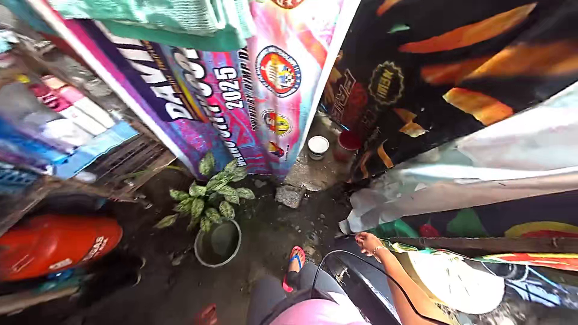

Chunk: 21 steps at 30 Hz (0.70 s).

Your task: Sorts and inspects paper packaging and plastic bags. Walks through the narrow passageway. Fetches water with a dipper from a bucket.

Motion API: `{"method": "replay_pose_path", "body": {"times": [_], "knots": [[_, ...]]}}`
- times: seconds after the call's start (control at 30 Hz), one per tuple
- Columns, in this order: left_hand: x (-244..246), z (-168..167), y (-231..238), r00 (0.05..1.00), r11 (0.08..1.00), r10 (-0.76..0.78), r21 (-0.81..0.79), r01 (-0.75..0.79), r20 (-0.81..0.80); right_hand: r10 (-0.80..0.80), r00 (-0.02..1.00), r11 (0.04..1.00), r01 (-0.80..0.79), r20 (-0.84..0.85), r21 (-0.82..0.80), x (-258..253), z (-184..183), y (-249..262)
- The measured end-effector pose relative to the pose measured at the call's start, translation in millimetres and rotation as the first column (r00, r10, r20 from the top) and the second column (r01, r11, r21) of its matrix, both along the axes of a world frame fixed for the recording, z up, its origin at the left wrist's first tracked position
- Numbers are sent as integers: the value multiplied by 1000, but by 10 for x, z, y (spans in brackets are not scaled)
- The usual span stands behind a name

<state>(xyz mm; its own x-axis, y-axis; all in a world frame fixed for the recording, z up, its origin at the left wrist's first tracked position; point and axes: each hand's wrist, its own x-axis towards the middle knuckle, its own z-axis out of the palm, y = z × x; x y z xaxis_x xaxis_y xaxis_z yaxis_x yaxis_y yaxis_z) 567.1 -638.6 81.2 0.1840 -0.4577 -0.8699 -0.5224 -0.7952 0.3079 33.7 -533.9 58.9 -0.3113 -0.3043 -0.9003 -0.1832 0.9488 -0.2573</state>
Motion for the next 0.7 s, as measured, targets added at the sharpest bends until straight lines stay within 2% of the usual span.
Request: {"method": "replay_pose_path", "body": {"times": [0.13, 0.27, 0.37, 0.47, 0.57, 0.6, 0.63, 0.7], "knots": [[-512, 14, -1142, 988, 972, -131, -207, 112, -82, -94, 996, 996, 94, 0, -6, -218, 144, -227], [-1647, 398, -2255, 909, 866, -392, -392, 311, -143, -110, 994, 993, 110, -11, 28, -383, 103, -399], [-2720, 567, -2916, 752, 735, -616, -516, 440, -235, -215, 976, 976, 216, -26, 30, -510, -131, -512], [-3860, 621, -3419, 473, 549, -825, -638, 539, -310, -351, 936, 936, 352, -33, 22, -661, -532, -737], [-4854, 648, -3827, 175, 353, -933, -693, 629, -316, -481, 876, 875, 482, -34, 39, -783, -826, -1180], [-5142, 665, -3944, 131, 317, -942, -693, 648, -308, -509, 860, 859, 510, -23, 42, -873, -865, -1331], [-5380, 655, -4072, 127, 307, -946, -694, 652, -300, -516, 856, 856, 516, -2, 39, -985, -900, -1505], [-5686, 547, -4382, 217, 355, -935, -705, 615, -281, -509, 860, 860, 510, 28, -20, -1211, -946, -1905]]}}
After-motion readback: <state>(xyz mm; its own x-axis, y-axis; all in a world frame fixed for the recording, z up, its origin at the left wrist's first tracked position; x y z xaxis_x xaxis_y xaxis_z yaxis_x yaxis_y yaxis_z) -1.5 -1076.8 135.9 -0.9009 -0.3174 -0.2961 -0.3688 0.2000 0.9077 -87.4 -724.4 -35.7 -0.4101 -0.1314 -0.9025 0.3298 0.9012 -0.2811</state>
